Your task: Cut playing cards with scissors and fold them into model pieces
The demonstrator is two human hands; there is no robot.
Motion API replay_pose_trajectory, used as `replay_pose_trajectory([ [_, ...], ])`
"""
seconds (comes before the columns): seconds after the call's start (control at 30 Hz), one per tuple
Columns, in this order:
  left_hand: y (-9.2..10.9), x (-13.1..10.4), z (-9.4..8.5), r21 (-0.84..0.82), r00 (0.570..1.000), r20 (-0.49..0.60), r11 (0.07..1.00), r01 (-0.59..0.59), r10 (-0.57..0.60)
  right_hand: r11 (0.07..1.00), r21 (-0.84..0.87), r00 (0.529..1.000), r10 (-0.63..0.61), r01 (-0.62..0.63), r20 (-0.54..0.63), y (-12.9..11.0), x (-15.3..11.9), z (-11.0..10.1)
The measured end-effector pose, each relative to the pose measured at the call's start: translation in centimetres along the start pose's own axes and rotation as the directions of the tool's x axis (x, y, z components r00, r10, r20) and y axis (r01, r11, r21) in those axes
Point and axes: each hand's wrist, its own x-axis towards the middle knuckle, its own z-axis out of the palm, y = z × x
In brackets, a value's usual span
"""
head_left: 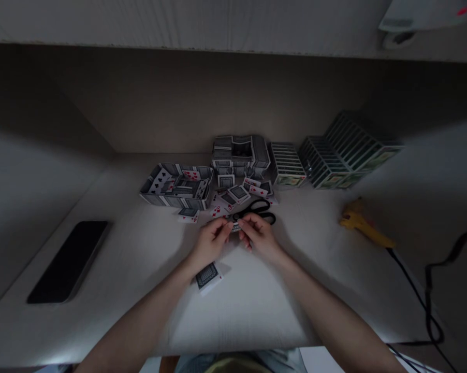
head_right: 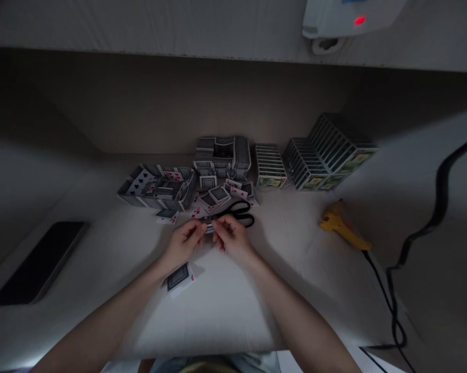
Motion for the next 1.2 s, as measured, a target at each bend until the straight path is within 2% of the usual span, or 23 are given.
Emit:
replay_pose_trajectory([
  [0.1, -0.5, 0.1, -0.2, 0.132, 0.996, 0.002, 0.987, -0.093, 0.093, 1.000, -0.013, 1.000, 0.014, -0.014, 0.006, -0.1, -0.1, 0.1],
  [0.23, -0.7, 0.0, -0.3, 0.180, 0.982, 0.100, 0.968, -0.177, 0.161, 0.999, -0.032, 0.995, 0.029, -0.026, 0.099, -0.3, -0.3, 0.2],
  [0.33, -0.8, -0.1, -0.2, 0.174, 0.974, 0.145, 0.965, -0.198, 0.174, 0.998, -0.029, 0.981, 0.060, -0.056, 0.183, -0.2, -0.4, 0.2],
  [0.5, -1.0, -0.2, -0.1, 0.184, 0.972, 0.153, 0.961, -0.205, 0.178, 0.996, -0.021, 0.975, 0.089, -0.086, 0.204, -0.1, -0.4, 0.2],
  [0.7, -0.7, -0.1, -0.2, 0.226, 0.987, 0.053, 0.961, -0.162, 0.154, 0.992, 0.008, 0.957, 0.117, -0.124, 0.266, -0.2, -0.3, 0.0],
  [0.8, -0.8, 0.0, -0.2, 0.115, 0.996, 0.001, 0.990, -0.084, 0.084, 0.993, -0.038, 0.949, 0.117, -0.111, 0.293, 0.0, -0.5, 0.1],
  [0.9, -0.8, 0.1, -0.2, -0.026, 1.000, 0.007, 1.000, -0.016, 0.016, 0.989, -0.102, 0.948, 0.129, -0.103, 0.290, 0.1, -0.8, 0.4],
  [1.1, -0.4, 0.3, -0.2, -0.081, 0.999, 0.028, 0.996, 0.039, -0.037, 0.987, -0.129, 0.959, 0.128, -0.097, 0.254, 0.0, -1.1, 0.9],
  [1.2, -0.1, 0.4, -0.3, -0.167, 0.996, 0.047, 0.983, 0.081, -0.074, 0.991, -0.092, 0.972, 0.115, -0.098, 0.206, 0.0, -1.1, 1.1],
])
